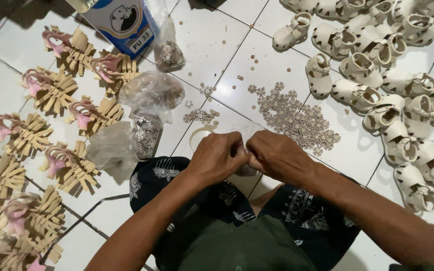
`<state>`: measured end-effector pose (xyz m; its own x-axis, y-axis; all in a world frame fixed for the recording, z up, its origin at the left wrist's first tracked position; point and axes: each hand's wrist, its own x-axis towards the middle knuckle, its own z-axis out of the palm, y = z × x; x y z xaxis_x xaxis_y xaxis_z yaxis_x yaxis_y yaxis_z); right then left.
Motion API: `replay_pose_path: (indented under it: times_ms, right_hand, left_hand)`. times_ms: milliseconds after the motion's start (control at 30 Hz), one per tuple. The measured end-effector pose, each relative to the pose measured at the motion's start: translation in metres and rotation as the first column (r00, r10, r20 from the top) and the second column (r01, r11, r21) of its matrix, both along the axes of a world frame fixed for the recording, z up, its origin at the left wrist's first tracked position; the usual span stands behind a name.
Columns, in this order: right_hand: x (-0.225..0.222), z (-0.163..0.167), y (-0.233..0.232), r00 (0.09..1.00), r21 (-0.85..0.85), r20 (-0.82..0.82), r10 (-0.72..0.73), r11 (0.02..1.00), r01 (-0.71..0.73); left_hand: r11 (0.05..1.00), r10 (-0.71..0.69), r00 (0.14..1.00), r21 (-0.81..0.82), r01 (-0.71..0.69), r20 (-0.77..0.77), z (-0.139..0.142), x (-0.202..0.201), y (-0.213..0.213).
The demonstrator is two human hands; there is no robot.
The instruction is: The person sits on the floor and assembles small flower-shaped decorative parts by hand. They open a plastic bag, pour out the parts, and repeatedly pick up a pink flower piece and a small round disc, press them together, and place the assembled unit on the floor. A small white container is present but not clearly used.
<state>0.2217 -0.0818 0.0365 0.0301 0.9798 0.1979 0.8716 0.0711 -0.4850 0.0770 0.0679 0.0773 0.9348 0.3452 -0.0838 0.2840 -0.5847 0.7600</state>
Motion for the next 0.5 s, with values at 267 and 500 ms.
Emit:
replay_pose_path:
  times_ms: [267,500]
  right_hand:
    - [0.0,-0.011,0.003,0.997,0.149,-0.054,-0.06,0.987,0.067]
    - [0.006,-0.001,-0.001,0.777,-0.187,-0.563,-0.281,0.959,0.211]
  left_hand:
    - [0.989,0.052,0.99,-0.129,-0.07,-0.135,-0.005,0.008,-0.001]
    - [0.94,-0.038,0.999,-0.339,0.042,0.018,-0.014,0.007,0.011]
